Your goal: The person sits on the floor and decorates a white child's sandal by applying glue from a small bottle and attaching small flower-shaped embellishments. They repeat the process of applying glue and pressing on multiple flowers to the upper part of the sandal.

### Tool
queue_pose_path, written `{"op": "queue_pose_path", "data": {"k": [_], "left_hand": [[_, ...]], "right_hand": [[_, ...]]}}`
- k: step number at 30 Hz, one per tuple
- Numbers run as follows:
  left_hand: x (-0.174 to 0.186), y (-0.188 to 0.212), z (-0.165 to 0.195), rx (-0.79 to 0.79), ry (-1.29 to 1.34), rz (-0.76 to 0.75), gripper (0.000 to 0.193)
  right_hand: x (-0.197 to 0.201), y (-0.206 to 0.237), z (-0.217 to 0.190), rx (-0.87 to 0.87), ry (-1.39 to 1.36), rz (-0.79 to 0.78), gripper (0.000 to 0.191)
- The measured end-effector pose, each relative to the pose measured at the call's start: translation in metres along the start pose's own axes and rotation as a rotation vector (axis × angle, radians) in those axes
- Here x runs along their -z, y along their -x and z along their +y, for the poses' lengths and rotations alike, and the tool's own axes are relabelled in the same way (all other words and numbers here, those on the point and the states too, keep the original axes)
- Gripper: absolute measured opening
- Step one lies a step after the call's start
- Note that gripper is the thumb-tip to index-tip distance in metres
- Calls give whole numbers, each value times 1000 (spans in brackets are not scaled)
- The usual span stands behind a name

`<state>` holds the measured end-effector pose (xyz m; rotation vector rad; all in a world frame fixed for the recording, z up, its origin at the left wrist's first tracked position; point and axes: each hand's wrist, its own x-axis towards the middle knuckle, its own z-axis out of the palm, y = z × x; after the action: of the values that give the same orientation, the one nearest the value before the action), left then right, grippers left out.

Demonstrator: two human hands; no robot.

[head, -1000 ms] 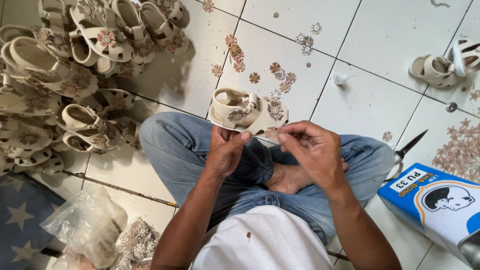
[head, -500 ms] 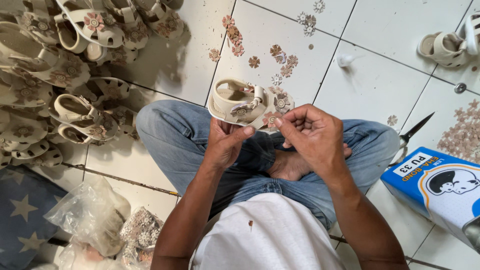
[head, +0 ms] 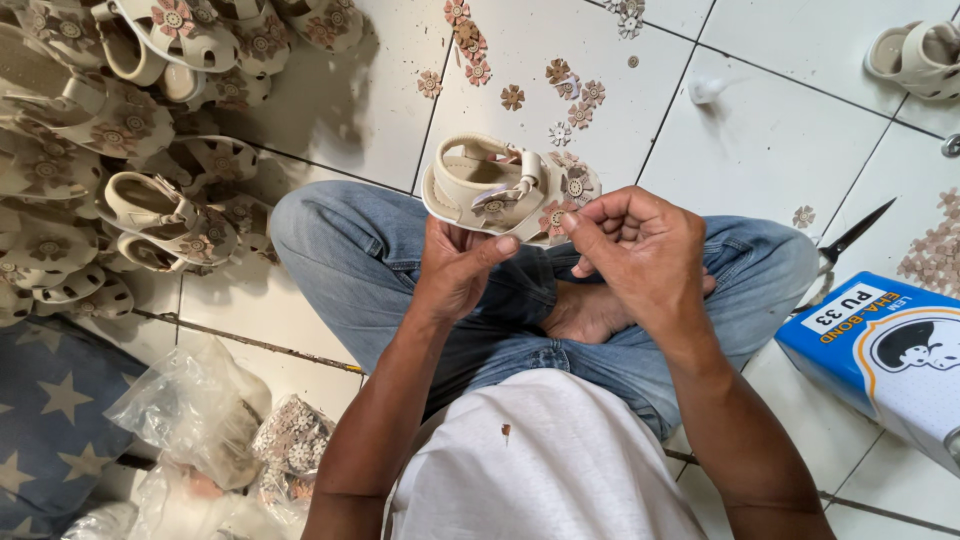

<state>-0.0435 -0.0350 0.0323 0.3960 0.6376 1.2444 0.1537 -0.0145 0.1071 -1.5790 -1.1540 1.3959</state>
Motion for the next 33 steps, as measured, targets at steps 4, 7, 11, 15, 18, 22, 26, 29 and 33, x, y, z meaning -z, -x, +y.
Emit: {"op": "queue_pose_path", "data": {"k": [4, 7, 11, 15, 18, 22, 26, 29, 33], "left_hand": [[1, 0, -3, 1, -24, 2, 75], [4, 0, -4, 20, -62, -22, 74], [9, -1, -4, 58, -61, -50, 70], [6, -3, -3, 167, -10, -87, 64], [-4, -1, -4, 263, -43, -94, 61], [-21, -9, -8, 320, -232, -26, 68], [-25, -12, -2, 316, -585, 14, 77], [-26, -13, -2, 263, -708, -45, 75], [-22, -14, -4, 269, -746, -45, 72]], "right_hand": [[-4, -1, 9, 90, 134, 54, 16], [-6, 1, 15, 91, 190, 71, 16], [8, 15, 13, 124, 146, 17, 9], [27, 17, 2, 339, 151, 46, 11], [27, 16, -6, 379, 86, 7, 24], [25, 2, -19, 270, 100, -195, 36], [24, -9, -31, 36, 100, -367, 34], [18, -19, -31, -208, 215, -507, 31], [13, -20, -21, -385, 128, -568, 27]]}}
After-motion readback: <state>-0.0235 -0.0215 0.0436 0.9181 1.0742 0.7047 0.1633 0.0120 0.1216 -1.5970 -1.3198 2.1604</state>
